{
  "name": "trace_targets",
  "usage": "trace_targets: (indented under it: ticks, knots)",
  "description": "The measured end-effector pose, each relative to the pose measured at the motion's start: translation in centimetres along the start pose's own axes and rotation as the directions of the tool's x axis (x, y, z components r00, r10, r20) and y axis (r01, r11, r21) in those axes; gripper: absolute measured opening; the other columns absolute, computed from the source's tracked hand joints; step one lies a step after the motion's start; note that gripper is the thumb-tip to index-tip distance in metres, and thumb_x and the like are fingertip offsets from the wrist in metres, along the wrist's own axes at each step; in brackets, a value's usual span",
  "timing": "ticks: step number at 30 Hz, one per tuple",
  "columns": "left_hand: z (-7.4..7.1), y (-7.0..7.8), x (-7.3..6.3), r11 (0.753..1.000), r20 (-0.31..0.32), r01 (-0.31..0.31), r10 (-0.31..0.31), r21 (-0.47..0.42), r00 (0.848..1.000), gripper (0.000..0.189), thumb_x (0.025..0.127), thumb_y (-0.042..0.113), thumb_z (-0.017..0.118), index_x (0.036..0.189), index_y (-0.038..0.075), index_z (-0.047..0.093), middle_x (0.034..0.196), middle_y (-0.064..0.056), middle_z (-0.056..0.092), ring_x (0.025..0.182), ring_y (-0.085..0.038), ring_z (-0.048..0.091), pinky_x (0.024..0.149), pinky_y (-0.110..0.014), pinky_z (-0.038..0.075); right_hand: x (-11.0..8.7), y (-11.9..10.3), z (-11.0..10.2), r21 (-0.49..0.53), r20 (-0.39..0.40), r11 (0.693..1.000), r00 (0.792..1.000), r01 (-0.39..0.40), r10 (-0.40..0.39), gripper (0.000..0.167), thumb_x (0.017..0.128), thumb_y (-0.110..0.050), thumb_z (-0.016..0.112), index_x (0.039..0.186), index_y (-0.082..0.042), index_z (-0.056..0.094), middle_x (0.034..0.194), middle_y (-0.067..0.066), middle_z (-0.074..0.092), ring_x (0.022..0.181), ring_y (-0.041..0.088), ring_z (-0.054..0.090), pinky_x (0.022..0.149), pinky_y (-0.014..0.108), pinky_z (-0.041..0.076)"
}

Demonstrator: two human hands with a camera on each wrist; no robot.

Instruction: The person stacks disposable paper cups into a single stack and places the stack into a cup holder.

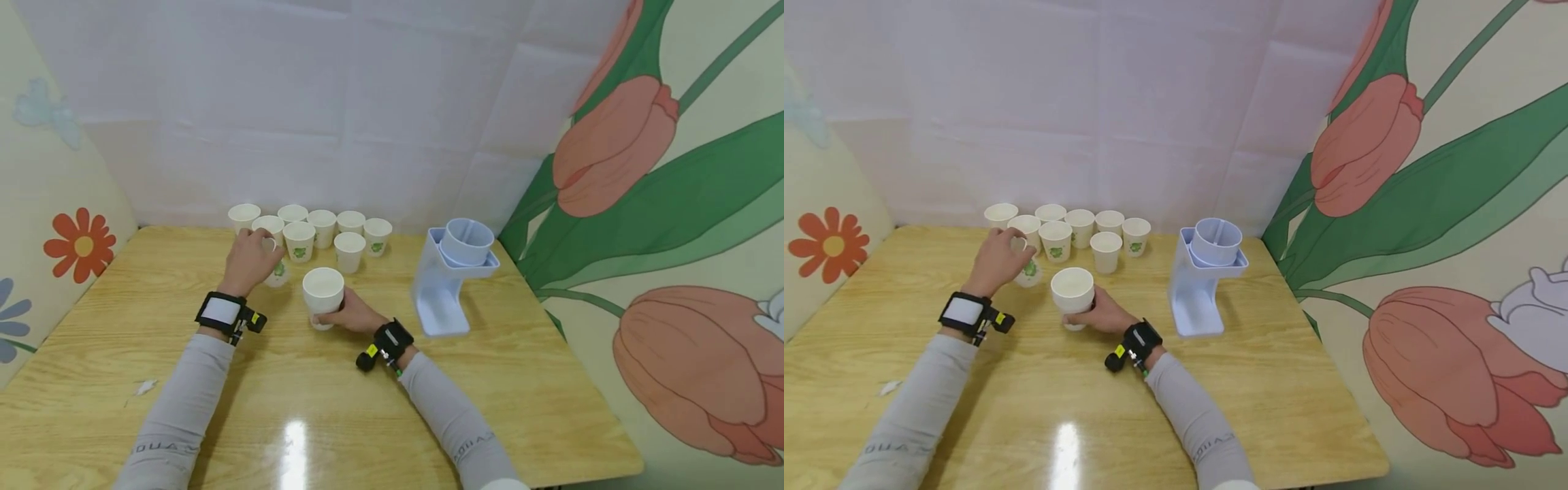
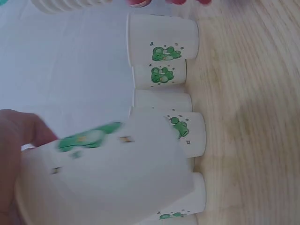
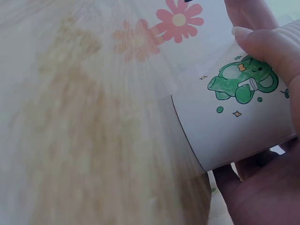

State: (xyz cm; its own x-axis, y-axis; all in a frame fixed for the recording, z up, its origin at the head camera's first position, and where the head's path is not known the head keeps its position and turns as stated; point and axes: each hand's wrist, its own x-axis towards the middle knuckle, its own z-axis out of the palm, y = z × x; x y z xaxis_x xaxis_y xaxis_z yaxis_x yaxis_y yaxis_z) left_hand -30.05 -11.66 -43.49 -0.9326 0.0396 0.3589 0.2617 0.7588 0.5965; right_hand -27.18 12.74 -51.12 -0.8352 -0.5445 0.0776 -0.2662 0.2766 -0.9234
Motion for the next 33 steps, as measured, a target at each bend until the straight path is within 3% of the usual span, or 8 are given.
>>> trace_targets:
  ticks: [4, 7, 11, 15, 19, 25, 28, 33]
  knots:
    - [-0.7, 0.6, 0.0, 0.998, -0.062, -0.043, 0.041, -0.036, 0.997, 0.039, 0.097, 0.027, 0.057, 0.113, -0.008, 0.061, 0.119, -0.033, 0.052, 0.103, -0.046, 0.054, 0.082, -0.06, 0.049, 0.1, -0.1, -0.1, -0.006, -0.006, 1.0, 1.0, -0.003, 0.003, 0.075, 0.087, -0.008, 0.08, 0.151, -0.012, 0.041, 0.146, 0.009, 0.054, 0.133, 0.022, 0.051, 0.115, 0.041, 0.037]
    - [-1.1, 1.2, 0.1, 0.994, -0.129, -0.103, 0.096, -0.049, 0.987, 0.036, 0.097, 0.025, 0.058, 0.109, -0.008, 0.061, 0.116, -0.032, 0.054, 0.1, -0.045, 0.055, 0.082, -0.06, 0.049, 0.2, -0.3, -0.2, -0.011, -0.002, 1.0, 1.0, -0.005, 0.005, 0.075, 0.087, -0.008, 0.08, 0.151, -0.013, 0.041, 0.146, 0.008, 0.053, 0.134, 0.022, 0.051, 0.115, 0.041, 0.037]
    - [-1.8, 2.2, -0.1, 0.983, -0.221, -0.178, 0.163, -0.05, 0.962, 0.031, 0.095, 0.022, 0.059, 0.106, -0.006, 0.062, 0.111, -0.028, 0.058, 0.098, -0.043, 0.056, 0.082, -0.059, 0.049, 0.3, -0.5, -0.3, -0.014, 0.004, 1.0, 1.0, 0.004, -0.003, 0.074, 0.087, -0.009, 0.08, 0.151, -0.013, 0.041, 0.146, 0.009, 0.054, 0.133, 0.022, 0.051, 0.115, 0.041, 0.038]
    - [-2.1, 3.5, -0.6, 0.964, -0.3, -0.257, 0.227, -0.065, 0.926, 0.025, 0.092, 0.018, 0.059, 0.105, -0.004, 0.063, 0.108, -0.024, 0.059, 0.097, -0.04, 0.056, 0.08, -0.057, 0.049, 0.1, -0.2, -0.3, -0.017, -0.004, 1.0, 1.0, 0.015, -0.015, 0.072, 0.087, -0.009, 0.079, 0.149, -0.011, 0.043, 0.144, 0.01, 0.055, 0.131, 0.022, 0.053, 0.114, 0.041, 0.039]
    - [-2.0, 4.8, -1.1, 0.923, -0.339, -0.374, 0.325, -0.09, 0.883, 0.02, 0.089, 0.014, 0.06, 0.1, -0.002, 0.064, 0.105, -0.021, 0.06, 0.095, -0.037, 0.057, 0.078, -0.052, 0.049, -0.3, 0.1, -0.3, -0.006, -0.015, 1.0, 1.0, 0.003, -0.003, 0.071, 0.087, -0.008, 0.08, 0.149, -0.01, 0.044, 0.143, 0.01, 0.056, 0.131, 0.022, 0.053, 0.114, 0.042, 0.039]
    - [-1.5, 5.8, -1.5, 0.838, -0.363, -0.526, 0.449, -0.148, 0.817, 0.014, 0.083, 0.01, 0.06, 0.093, 0.001, 0.063, 0.099, -0.017, 0.062, 0.094, -0.035, 0.058, 0.083, -0.048, 0.048, -0.2, 0.4, -0.1, 0.029, -0.005, 0.999, 0.999, 0.038, -0.038, 0.068, 0.087, -0.004, 0.078, 0.147, -0.007, 0.045, 0.14, 0.013, 0.057, 0.127, 0.023, 0.055, 0.112, 0.041, 0.041]
    - [-0.9, 5.8, -1.6, 0.803, -0.353, -0.566, 0.483, -0.187, 0.801, 0.014, 0.082, 0.009, 0.061, 0.092, 0.001, 0.064, 0.098, -0.016, 0.063, 0.095, -0.033, 0.059, 0.086, -0.047, 0.047, -0.1, 0.5, 0.0, 0.032, 0.003, 0.999, 0.999, 0.041, -0.041, 0.065, 0.088, -0.004, 0.077, 0.144, -0.006, 0.046, 0.136, 0.014, 0.059, 0.122, 0.02, 0.057, 0.109, 0.039, 0.043]
    - [0.0, 6.0, -1.8, 0.763, -0.294, -0.602, 0.535, -0.234, 0.792, 0.014, 0.083, 0.009, 0.061, 0.094, 0.003, 0.065, 0.098, -0.012, 0.063, 0.094, -0.029, 0.059, 0.085, -0.045, 0.047, -0.1, 0.2, 0.1, 0.019, 0.013, 0.998, 0.999, 0.053, -0.053, 0.063, 0.088, -0.006, 0.077, 0.143, -0.007, 0.046, 0.133, 0.013, 0.059, 0.12, 0.02, 0.058, 0.107, 0.038, 0.045]
